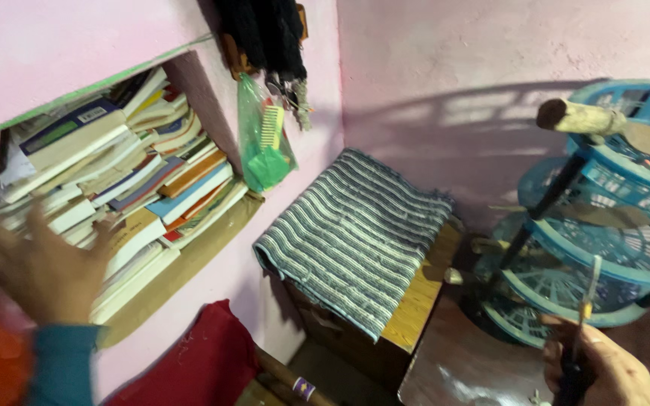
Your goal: The person uses a screwdriver to loosen and remove screws from a metal wire rack, detaches a basket section, and then reattaches it by tightening the screws. The person handles the rack and basket while working on a wooden table.
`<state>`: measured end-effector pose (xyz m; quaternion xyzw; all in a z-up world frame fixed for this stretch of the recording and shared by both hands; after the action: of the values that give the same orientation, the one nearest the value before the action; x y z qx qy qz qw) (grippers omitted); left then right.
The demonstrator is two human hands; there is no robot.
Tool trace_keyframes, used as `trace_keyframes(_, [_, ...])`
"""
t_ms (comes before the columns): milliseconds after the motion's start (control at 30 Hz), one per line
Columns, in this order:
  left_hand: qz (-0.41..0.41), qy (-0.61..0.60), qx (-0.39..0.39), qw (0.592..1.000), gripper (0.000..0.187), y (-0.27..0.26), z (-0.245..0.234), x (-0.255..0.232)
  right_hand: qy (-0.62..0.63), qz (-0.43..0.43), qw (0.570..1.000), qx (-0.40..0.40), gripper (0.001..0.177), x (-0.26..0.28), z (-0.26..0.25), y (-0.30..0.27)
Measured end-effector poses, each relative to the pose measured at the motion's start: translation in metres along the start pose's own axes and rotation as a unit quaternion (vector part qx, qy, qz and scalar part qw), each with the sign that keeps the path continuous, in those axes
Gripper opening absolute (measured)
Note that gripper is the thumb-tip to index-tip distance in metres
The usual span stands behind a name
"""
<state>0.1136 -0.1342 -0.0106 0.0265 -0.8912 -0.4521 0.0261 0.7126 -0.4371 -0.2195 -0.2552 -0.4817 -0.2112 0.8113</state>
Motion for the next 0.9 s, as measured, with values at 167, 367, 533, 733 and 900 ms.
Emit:
trace_keyframes(167, [-0.017,-0.445,0.126,0.886,0.058,-0.1,-0.079,-0.16,-0.07,-0.031,0.997,-0.015,0.048,0.022,-0.009,-0.033])
trace_keyframes(367, [0.037,-0.69,0.323,0.647,0.058,-0.172,-0.227,-0.303,-0.085,-0.178,0.977,0.082,0.039,0.061,-0.008,-0.095])
trace_keyframes(533, [0.163,-0.775,0.26,0.552,0.06,-0.208,-0.327,-0.374,-0.079,-0.279,0.953,0.083,0.038,0.094,-0.035,-0.134])
trace_keyframes(733, [0.101,-0.801,0.318,0.498,0.04,-0.242,-0.386,-0.454,-0.075,-0.306,0.948,0.044,0.035,0.133,-0.099,-0.178])
trace_keyframes(900, [0.077,-0.82,0.369,0.429,0.023,-0.275,-0.424,-0.51,-0.091,-0.285,0.954,0.009,0.034,0.157,-0.161,-0.218])
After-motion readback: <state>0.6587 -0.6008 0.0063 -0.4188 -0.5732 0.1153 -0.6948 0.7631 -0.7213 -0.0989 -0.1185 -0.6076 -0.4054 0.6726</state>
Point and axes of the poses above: each hand's wrist, its own y-axis towards the middle knuckle, its own z-axis out of the palm, x = y × z, the point moved 2 cm from there along y, towards the middle knuckle, and after that the axes turned 3 degrees about x, right-handed, at the moved point
